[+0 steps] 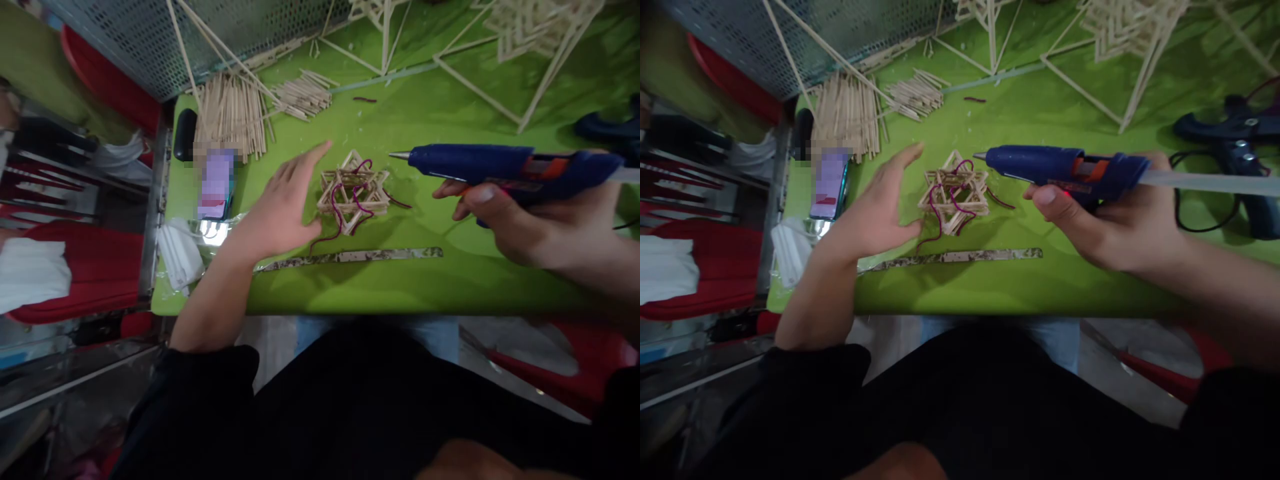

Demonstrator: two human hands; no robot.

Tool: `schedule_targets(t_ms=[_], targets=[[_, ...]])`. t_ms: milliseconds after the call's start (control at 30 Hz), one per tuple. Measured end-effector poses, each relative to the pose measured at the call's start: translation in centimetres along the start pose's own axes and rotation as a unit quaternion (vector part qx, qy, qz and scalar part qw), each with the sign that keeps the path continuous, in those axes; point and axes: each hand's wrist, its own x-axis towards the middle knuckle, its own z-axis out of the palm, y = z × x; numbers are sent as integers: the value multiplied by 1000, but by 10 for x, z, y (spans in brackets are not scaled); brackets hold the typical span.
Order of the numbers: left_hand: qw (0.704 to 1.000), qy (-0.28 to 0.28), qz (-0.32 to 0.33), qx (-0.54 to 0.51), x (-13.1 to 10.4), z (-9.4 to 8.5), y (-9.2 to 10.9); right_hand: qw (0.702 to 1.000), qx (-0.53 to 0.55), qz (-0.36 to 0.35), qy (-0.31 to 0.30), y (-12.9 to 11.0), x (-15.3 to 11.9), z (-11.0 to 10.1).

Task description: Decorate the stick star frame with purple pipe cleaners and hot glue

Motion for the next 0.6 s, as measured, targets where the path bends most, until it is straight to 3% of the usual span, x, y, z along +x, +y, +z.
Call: schedule_targets(t_ms=[100,200,433,533,600], targets=[[994,-25,18,-102,9,6,-12,999,0,-36,-16,5,1,-1],[984,-39,-6,-172,16,7,-21,998,40,-35,-31,7,2,1],[971,-29,-24,-236,29,16,-27,994,87,-71,-12,16,9,12],[959,10,-21,-282,31,22,-26,995,69,-57,49,17,20,18],[952,67,-18,-298,31,25,-24,989,94,-22,115,12,29,22]])
